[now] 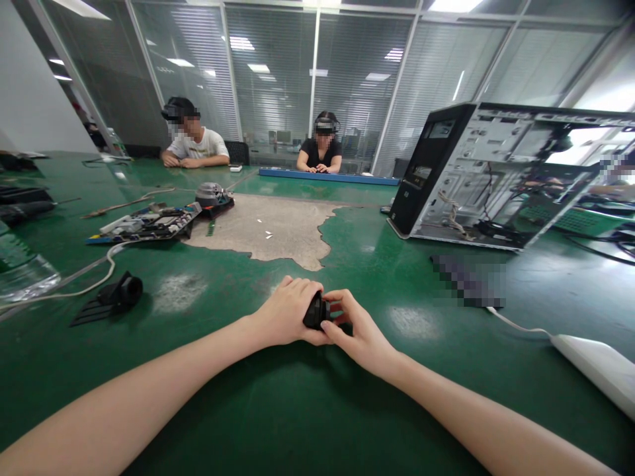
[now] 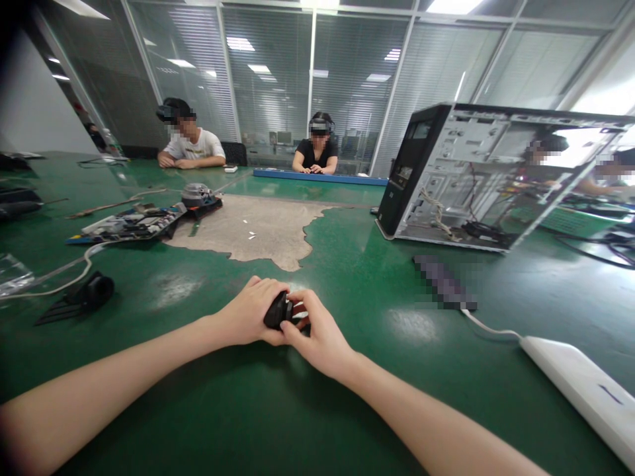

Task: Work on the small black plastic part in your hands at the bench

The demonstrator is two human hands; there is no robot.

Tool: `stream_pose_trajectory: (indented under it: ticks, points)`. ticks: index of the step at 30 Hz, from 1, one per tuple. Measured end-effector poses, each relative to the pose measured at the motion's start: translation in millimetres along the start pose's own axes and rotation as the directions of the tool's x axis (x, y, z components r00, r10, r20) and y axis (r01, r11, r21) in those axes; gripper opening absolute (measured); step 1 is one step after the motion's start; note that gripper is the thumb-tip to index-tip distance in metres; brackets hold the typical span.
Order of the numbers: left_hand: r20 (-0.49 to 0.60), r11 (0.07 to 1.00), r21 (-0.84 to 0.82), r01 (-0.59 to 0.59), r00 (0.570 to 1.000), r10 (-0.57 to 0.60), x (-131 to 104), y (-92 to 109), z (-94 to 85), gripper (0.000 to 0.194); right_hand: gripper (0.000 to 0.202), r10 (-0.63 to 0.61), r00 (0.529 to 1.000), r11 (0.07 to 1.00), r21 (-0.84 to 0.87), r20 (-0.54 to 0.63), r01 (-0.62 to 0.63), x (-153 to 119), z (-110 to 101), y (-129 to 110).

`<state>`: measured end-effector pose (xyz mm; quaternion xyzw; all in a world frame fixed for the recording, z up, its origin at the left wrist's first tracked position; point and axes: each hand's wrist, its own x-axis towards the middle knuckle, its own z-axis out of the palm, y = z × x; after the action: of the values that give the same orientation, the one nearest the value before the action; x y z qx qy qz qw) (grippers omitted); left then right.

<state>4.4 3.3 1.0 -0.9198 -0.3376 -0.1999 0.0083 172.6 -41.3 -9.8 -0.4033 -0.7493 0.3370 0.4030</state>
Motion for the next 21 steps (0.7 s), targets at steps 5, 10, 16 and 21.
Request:
stream_pose_trajectory:
  ticks: [5, 10, 16, 21]
  points:
    - [-0.008, 1.000, -0.005, -0.003, 1.000, 0.003, 0.1, 0.4, -0.1, 0.063, 0.027, -0.052, 0.998, 0.998, 0.036, -0.019, 0.052, 0.7, -0.1, 0.2]
    - [-0.008, 1.000, -0.024, 0.008, 1.000, -0.008, 0.2, -0.3, 0.8, 0.070, 0.009, -0.128, 0.988, 0.992, -0.006, -0.082, 0.128, 0.3, 0.0, 3.0]
    - [0.004, 1.000, -0.023, 0.012, 1.000, -0.012, 0.9, 0.0, -0.6, 0.066, 0.026, -0.011, 0.999, 1.000, 0.016, -0.042, 0.011, 0.8, 1.3, 4.8]
    - [0.002, 1.000, -0.011, 0.013, 1.000, -0.013, 0.5, 0.9, -1.0, 0.063, 0.028, 0.039, 0.999, 0.999, 0.024, 0.005, -0.039, 0.9, 0.9, 2.6]
